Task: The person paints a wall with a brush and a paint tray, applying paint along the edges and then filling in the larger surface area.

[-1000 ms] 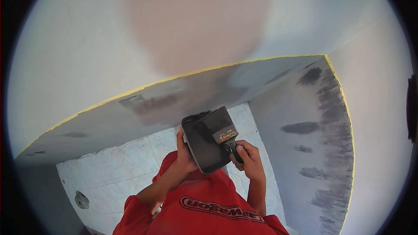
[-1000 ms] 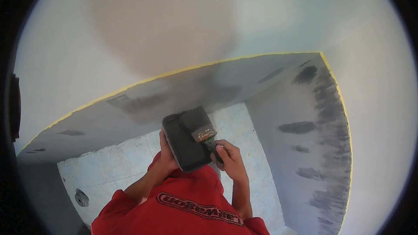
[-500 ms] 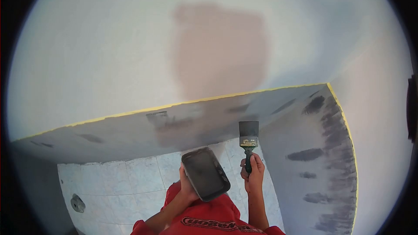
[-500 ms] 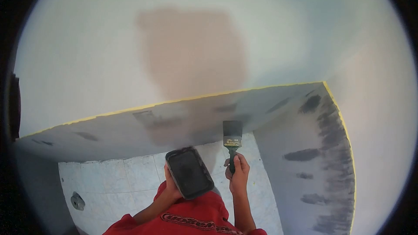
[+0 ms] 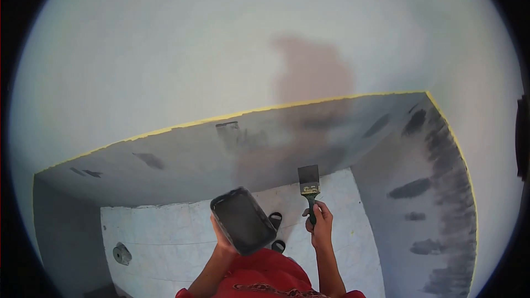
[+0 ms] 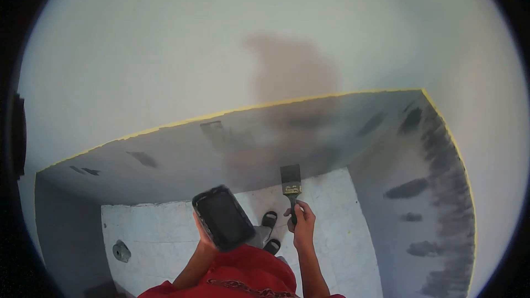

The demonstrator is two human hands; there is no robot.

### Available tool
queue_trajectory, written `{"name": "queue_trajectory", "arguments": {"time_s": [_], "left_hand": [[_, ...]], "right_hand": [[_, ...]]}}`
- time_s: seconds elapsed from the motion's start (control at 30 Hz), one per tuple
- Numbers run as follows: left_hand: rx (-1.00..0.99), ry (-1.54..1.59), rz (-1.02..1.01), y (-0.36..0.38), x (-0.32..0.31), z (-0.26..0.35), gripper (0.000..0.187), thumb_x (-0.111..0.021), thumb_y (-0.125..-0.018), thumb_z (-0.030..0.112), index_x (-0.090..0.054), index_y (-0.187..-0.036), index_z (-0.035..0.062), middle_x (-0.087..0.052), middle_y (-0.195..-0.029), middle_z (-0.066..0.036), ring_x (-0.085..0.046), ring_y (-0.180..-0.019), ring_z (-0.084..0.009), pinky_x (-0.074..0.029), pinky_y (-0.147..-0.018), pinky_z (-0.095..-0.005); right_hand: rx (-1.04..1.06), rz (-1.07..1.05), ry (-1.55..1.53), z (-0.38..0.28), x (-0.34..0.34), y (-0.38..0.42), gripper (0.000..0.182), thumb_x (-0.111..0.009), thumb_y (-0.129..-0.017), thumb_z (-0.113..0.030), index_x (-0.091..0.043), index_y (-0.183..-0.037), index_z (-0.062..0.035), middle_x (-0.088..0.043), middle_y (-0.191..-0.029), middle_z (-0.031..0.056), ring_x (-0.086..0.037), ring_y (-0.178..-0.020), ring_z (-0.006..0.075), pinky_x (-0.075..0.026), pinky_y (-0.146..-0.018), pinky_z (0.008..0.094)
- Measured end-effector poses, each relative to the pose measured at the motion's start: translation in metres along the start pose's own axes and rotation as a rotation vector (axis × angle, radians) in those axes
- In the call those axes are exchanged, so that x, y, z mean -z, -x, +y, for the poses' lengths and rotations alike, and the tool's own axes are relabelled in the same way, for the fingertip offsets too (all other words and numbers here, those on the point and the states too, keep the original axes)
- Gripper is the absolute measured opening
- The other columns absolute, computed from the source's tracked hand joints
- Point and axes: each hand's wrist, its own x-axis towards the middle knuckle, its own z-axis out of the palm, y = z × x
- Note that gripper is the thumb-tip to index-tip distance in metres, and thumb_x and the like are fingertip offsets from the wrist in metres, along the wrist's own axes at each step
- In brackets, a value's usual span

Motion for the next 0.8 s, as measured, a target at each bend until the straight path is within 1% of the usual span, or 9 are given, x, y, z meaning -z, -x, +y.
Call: {"name": "queue_trajectory", "arguments": {"time_s": [0.1, 0.2, 0.27, 0.33, 0.37, 0.47, 0.5, 0.7, 0.8], "left_hand": [[-0.147, -0.105, 0.088, 0.011, 0.012, 0.012, 0.07, -0.047, -0.094, 0.068, -0.058, -0.137, 0.0134, -0.063, -0.134, -0.008, -0.06, -0.121, -0.0294, -0.048, -0.106, -0.0491], [-0.221, -0.176, 0.014, 0.009, -0.002, 0.02, 0.065, -0.047, -0.097, 0.064, -0.06, -0.135, 0.0125, -0.064, -0.133, -0.006, -0.06, -0.12, -0.0273, -0.049, -0.105, -0.0464], [-0.212, -0.174, -0.051, -0.003, 0.043, 0.037, 0.063, -0.046, -0.099, 0.062, -0.059, -0.135, 0.0123, -0.064, -0.132, -0.005, -0.06, -0.119, -0.0266, -0.048, -0.105, -0.0451], [-0.179, -0.162, -0.097, -0.015, 0.055, 0.055, 0.061, -0.045, -0.1, 0.061, -0.059, -0.135, 0.0125, -0.064, -0.132, -0.005, -0.06, -0.119, -0.0259, -0.048, -0.105, -0.044], [-0.152, -0.149, -0.108, -0.021, 0.047, 0.061, 0.06, -0.044, -0.101, 0.06, -0.059, -0.134, 0.0126, -0.064, -0.132, -0.005, -0.06, -0.119, -0.0255, -0.048, -0.105, -0.0435], [-0.105, -0.145, -0.125, -0.035, 0.014, 0.077, 0.057, -0.044, -0.102, 0.058, -0.06, -0.133, 0.0129, -0.064, -0.132, -0.004, -0.06, -0.119, -0.0246, -0.049, -0.105, -0.0422], [-0.1, -0.155, -0.122, -0.036, 0.007, 0.084, 0.057, -0.043, -0.102, 0.057, -0.06, -0.133, 0.0129, -0.064, -0.131, -0.004, -0.06, -0.119, -0.0243, -0.049, -0.105, -0.0418], [-0.065, -0.296, -0.012, -0.064, 0.03, 0.142, 0.058, -0.042, -0.102, 0.055, -0.06, -0.132, 0.0083, -0.065, -0.129, -0.008, -0.062, -0.117, -0.0252, -0.049, -0.105, -0.0413], [0.168, -0.093, -0.143, -0.073, 0.039, 0.162, 0.056, -0.04, -0.104, 0.051, -0.059, -0.131, 0.0064, -0.065, -0.128, -0.009, -0.062, -0.115, -0.0247, -0.05, -0.104, -0.0405]], "right_hand": [[-0.037, 0.037, -0.064, 0.018, -0.007, 0.012, 0.023, -0.054, -0.105, -0.021, -0.059, -0.116, -0.0019, -0.066, -0.08, 0.0108, -0.037, -0.041, 0.0052, -0.023, -0.038, 0.0238], [-0.055, 0.004, -0.105, 0.021, -0.017, 0.025, 0.023, -0.054, -0.105, -0.021, -0.058, -0.117, -0.0016, -0.066, -0.08, 0.0109, -0.037, -0.041, 0.0054, -0.023, -0.038, 0.0238], [-0.025, 0.02, -0.074, 0.022, -0.026, 0.029, 0.023, -0.054, -0.105, -0.021, -0.059, -0.116, -0.0016, -0.066, -0.079, 0.0101, -0.037, -0.041, 0.0052, -0.023, -0.038, 0.0237], [0.012, 0.053, -0.034, 0.017, -0.04, 0.023, 0.023, -0.053, -0.105, -0.021, -0.06, -0.116, -0.0014, -0.066, -0.078, 0.0095, -0.037, -0.042, 0.0051, -0.023, -0.039, 0.0238], [0.033, 0.103, 0.0, 0.013, -0.048, 0.019, 0.021, -0.056, -0.104, -0.019, -0.063, -0.113, -0.0014, -0.066, -0.078, 0.0065, -0.04, -0.044, 0.0044, -0.025, -0.04, 0.0236], [0.292, 0.136, 0.203, 0.017, -0.068, -0.005, 0.02, -0.061, -0.102, -0.017, -0.066, -0.113, -0.0008, -0.066, -0.078, 0.0042, -0.044, -0.049, 0.0043, -0.03, -0.044, 0.0221], [0.409, 0.207, 0.337, 0.021, -0.073, -0.017, 0.02, -0.066, -0.098, -0.013, -0.068, -0.113, 0.0005, -0.067, -0.081, 0.0024, -0.051, -0.056, 0.0043, -0.036, -0.049, 0.0206], [1.172, 0.406, 0.733, 0.046, -0.128, -0.107, 0.021, -0.071, -0.091, -0.006, -0.07, -0.11, 0.0038, -0.072, -0.086, 0.0127, -0.064, -0.066, 0.0198, -0.05, -0.063, 0.0296], [0.998, 0.397, 0.762, 0.061, -0.143, -0.128, 0.023, -0.073, -0.089, -0.007, -0.071, -0.11, 0.0027, -0.072, -0.088, 0.0174, -0.066, -0.068, 0.0258, -0.051, -0.066, 0.033]]}}
